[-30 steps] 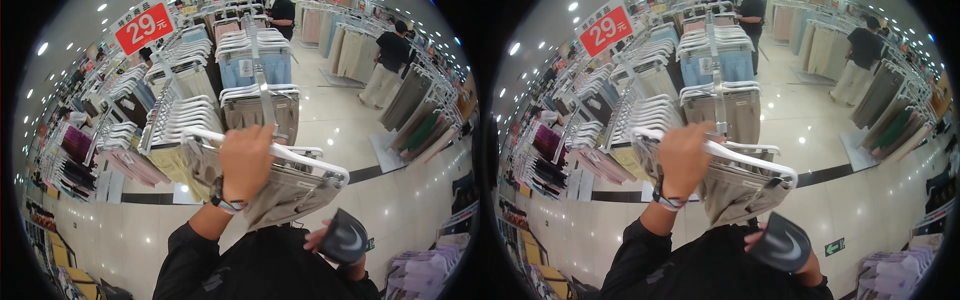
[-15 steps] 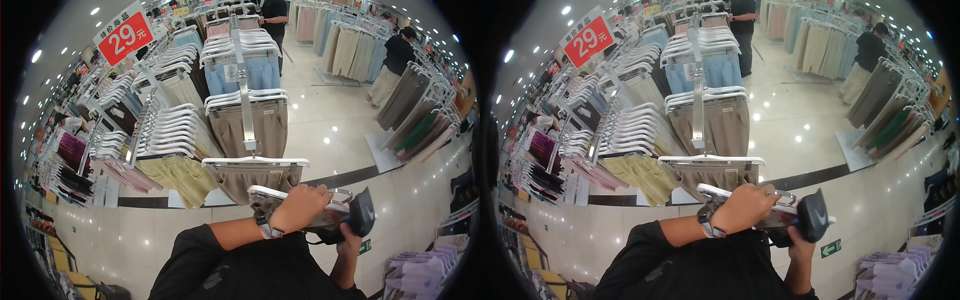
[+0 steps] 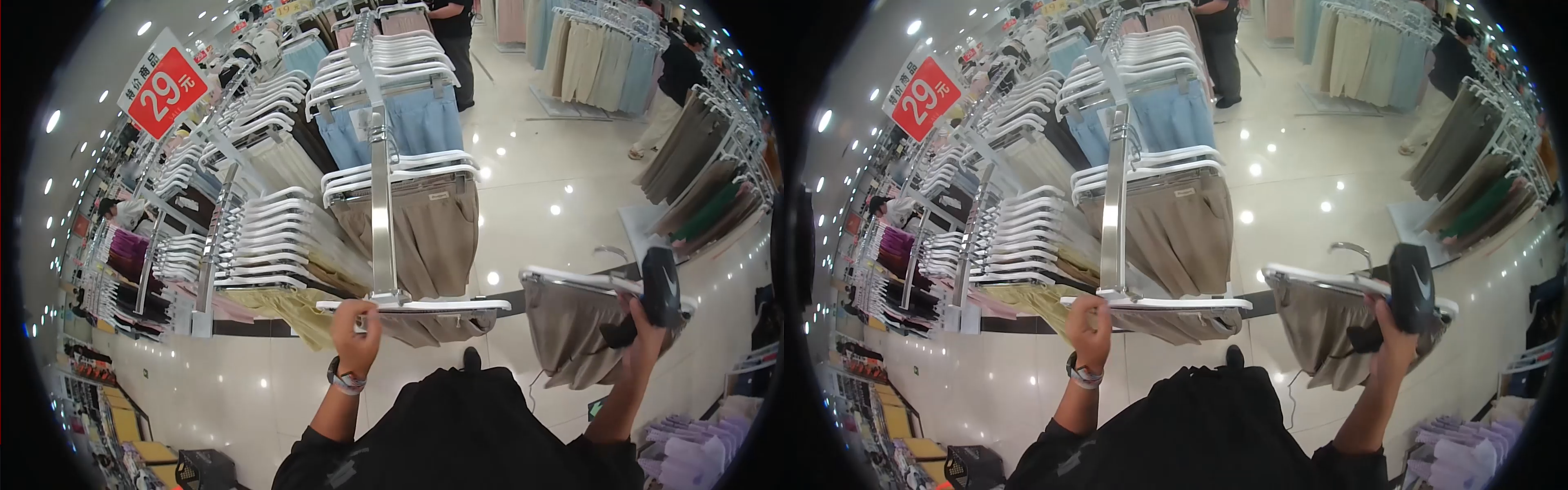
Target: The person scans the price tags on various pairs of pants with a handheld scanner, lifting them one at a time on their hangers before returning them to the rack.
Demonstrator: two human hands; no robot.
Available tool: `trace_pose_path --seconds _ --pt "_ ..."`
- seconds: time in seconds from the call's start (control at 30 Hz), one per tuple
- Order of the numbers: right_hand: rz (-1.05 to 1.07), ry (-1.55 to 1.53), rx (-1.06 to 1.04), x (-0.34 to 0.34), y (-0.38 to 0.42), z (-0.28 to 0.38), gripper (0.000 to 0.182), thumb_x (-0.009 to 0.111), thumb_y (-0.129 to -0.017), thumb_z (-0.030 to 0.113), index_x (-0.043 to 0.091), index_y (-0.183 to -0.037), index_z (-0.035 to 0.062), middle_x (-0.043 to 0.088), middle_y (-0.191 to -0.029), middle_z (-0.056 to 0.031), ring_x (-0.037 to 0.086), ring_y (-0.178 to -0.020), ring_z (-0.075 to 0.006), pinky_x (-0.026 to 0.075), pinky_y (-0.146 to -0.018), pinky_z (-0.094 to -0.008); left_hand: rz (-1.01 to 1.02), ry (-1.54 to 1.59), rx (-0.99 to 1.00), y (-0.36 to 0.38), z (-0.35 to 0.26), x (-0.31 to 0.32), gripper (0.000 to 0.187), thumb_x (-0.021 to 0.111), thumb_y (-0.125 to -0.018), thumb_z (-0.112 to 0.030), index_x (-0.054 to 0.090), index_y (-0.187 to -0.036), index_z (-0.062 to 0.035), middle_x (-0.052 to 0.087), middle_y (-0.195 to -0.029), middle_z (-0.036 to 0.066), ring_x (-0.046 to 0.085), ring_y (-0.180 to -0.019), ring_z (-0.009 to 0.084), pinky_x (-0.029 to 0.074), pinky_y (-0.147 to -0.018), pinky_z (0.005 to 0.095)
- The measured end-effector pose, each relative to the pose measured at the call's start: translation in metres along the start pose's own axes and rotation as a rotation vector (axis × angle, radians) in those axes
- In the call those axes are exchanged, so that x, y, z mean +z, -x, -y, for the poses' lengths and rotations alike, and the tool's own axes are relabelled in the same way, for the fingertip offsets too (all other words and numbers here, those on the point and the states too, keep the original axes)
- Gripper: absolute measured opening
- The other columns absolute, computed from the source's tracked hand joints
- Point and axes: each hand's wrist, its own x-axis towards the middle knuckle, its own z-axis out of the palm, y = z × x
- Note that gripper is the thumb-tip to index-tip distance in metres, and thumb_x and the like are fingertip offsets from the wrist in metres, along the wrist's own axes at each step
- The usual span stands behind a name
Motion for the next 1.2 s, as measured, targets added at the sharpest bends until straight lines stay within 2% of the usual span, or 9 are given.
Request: trace_pose_path --seconds 0.2,0.33,0.37,0.47,0.53,0.73,0.8,0.87,1.2 --pt "0.317 0.022 0.124 0.076 -0.040 -0.025 0.046 0.061 -0.084 -0.008 0.053 -0.128 -0.0050 0.063 -0.115 -0.0161 0.064 -0.105 -0.0255 0.051 -0.095 -0.0394 0.087 -0.046 -0.201 -0.030 0.017 0.008 0.013 0.063 -0.083 0.001 0.064 -0.096 -0.0007 0.064 -0.090 0.013 0.062 -0.079 0.0279 0.050 -0.075 0.0350" --pt "0.600 0.120 0.227 0.120 -0.059 -0.037 0.048 0.061 -0.082 -0.008 0.052 -0.130 -0.0049 0.063 -0.118 -0.0159 0.065 -0.103 -0.0235 0.053 -0.092 -0.0374 0.440 -0.048 -0.030 -0.053 0.029 0.014 0.033 0.065 -0.085 -0.003 0.060 -0.118 -0.0003 0.064 -0.111 0.016 0.061 -0.100 0.0312 0.048 -0.088 0.0369" --pt "0.590 0.008 0.254 0.136 -0.060 -0.046 0.043 0.074 -0.080 -0.002 0.059 -0.120 -0.0029 0.070 -0.100 -0.0073 0.067 -0.092 -0.0159 0.052 -0.085 -0.0288 0.437 -0.058 -0.038 -0.058 0.024 0.016 0.033 0.065 -0.085 -0.003 0.060 -0.118 -0.0003 0.064 -0.111 0.016 0.061 -0.100 0.0312 0.048 -0.088 0.0369" --pt "0.714 -0.081 0.278 0.171 -0.060 -0.065 0.037 0.075 -0.080 0.000 0.061 -0.114 -0.0015 0.070 -0.100 -0.0057 0.064 -0.091 -0.0119 0.051 -0.082 -0.0267 0.602 0.111 -0.309 -0.073 -0.001 0.031 0.041 0.067 -0.087 -0.010 0.057 -0.127 -0.0033 0.061 -0.119 0.018 0.059 -0.106 0.0328 0.045 -0.093 0.0372" --pt "0.824 -0.112 0.315 0.190 -0.058 -0.071 0.035 0.076 -0.080 0.002 0.062 -0.112 -0.0017 0.069 -0.099 -0.0051 0.063 -0.091 -0.0110 0.050 -0.081 -0.0265 0.672 0.170 -0.275 -0.079 -0.009 0.038 0.036 0.067 -0.091 -0.016 0.060 -0.125 -0.0051 0.065 -0.102 0.008 0.062 -0.086 0.0140 0.049 -0.076 0.0316" --pt "1.095 0.012 0.360 0.212 -0.055 -0.074 0.039 0.080 -0.076 0.013 0.063 -0.109 -0.0001 0.068 -0.095 -0.0048 0.060 -0.085 -0.0106 0.049 -0.080 -0.0280 0.583 -0.014 -0.332 -0.074 0.019 0.029 0.025 0.067 -0.086 -0.009 0.068 -0.110 -0.0068 0.069 -0.093 0.012 0.066 -0.081 0.0273 0.052 -0.074 0.0350" --pt "1.199 0.041 0.335 0.210 -0.061 -0.062 0.041 0.081 -0.075 0.013 0.063 -0.109 -0.0003 0.069 -0.096 -0.0057 0.060 -0.086 -0.0113 0.049 -0.081 -0.0289 0.613 -0.330 -0.042 -0.075 0.041 0.015 0.019 0.063 -0.079 -0.008 0.067 -0.098 -0.0072 0.063 -0.079 0.011 0.062 -0.074 0.0343 0.048 -0.066 0.0426" --pt "1.393 0.157 0.334 0.200 -0.073 -0.046 0.047 0.082 -0.070 0.011 0.063 -0.111 -0.0010 0.069 -0.098 -0.0078 0.061 -0.089 -0.0137 0.049 -0.084 -0.0306 0.573 -0.292 -0.067 -0.087 0.027 0.004 0.018 0.063 -0.071 -0.004 0.064 -0.090 -0.0047 0.064 -0.083 0.011 0.061 -0.078 0.0348 0.049 -0.067 0.0432" --pt "1.012 0.209 0.511 0.123 -0.106 -0.072 0.037 0.073 -0.075 -0.004 0.063 -0.111 -0.0036 0.070 -0.097 -0.0096 0.068 -0.081 -0.0149 0.053 -0.073 -0.0276 0.585 -0.391 0.032 -0.073 0.051 -0.029 0.026 0.069 -0.064 0.002 0.071 -0.087 -0.0090 0.067 -0.081 0.004 0.065 -0.079 0.0268 0.050 -0.071 0.0379"
